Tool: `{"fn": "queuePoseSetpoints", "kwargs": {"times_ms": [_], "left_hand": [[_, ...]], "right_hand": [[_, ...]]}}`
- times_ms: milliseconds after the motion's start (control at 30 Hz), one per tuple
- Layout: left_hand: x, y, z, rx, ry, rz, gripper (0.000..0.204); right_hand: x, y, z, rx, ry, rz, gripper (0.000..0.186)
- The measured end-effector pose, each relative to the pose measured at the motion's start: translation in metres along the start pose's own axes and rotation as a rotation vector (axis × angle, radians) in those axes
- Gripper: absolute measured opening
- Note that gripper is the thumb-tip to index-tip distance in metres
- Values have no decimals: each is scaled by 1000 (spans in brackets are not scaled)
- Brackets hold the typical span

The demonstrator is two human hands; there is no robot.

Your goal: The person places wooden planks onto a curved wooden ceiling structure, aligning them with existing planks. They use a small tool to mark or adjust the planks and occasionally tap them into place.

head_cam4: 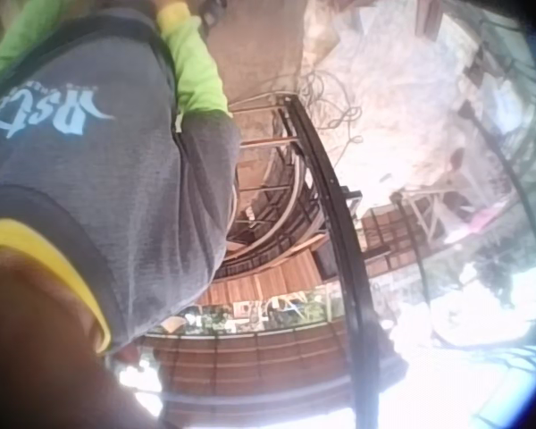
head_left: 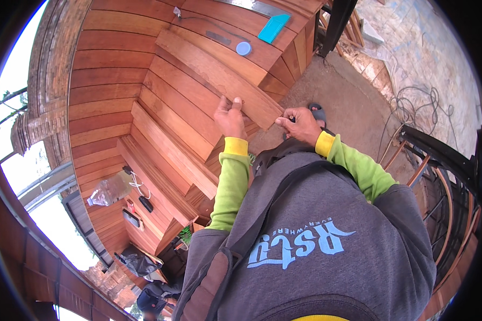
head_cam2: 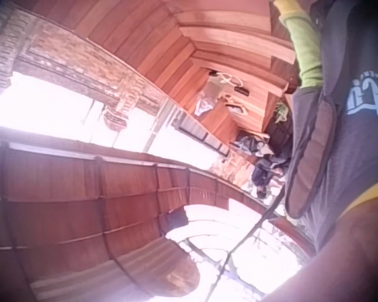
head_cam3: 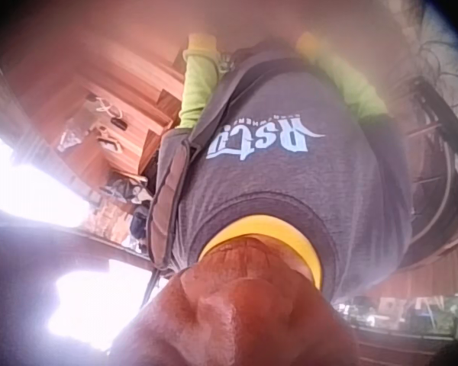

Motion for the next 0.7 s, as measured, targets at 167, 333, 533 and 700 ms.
{"fn": "queuePoseSetpoints", "kwargs": {"times_ms": [167,333,533,700], "left_hand": [[3,1,4,-26,-4,20,37],[-3,-2,1,2,16,38,43],[7,3,4,-26,29,19,51],[-7,6,20,-111,-97,371,49]], "right_hand": [[-3,12,-2,-47,15,0,20],[2,14,-1,1,72,-82,22],[17,10,6,-49,199,-198,40],[28,3,20,-70,244,-287,39]]}}
Point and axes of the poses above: each hand's wrist, its own z-axis towards the middle knuckle, its own y-axis out of the back of the hand, x = y × z, the point moved 4 cm from there along z, towards the middle knuckle, and after that the axes turned 4 degrees about z, right-handed, at the moved point
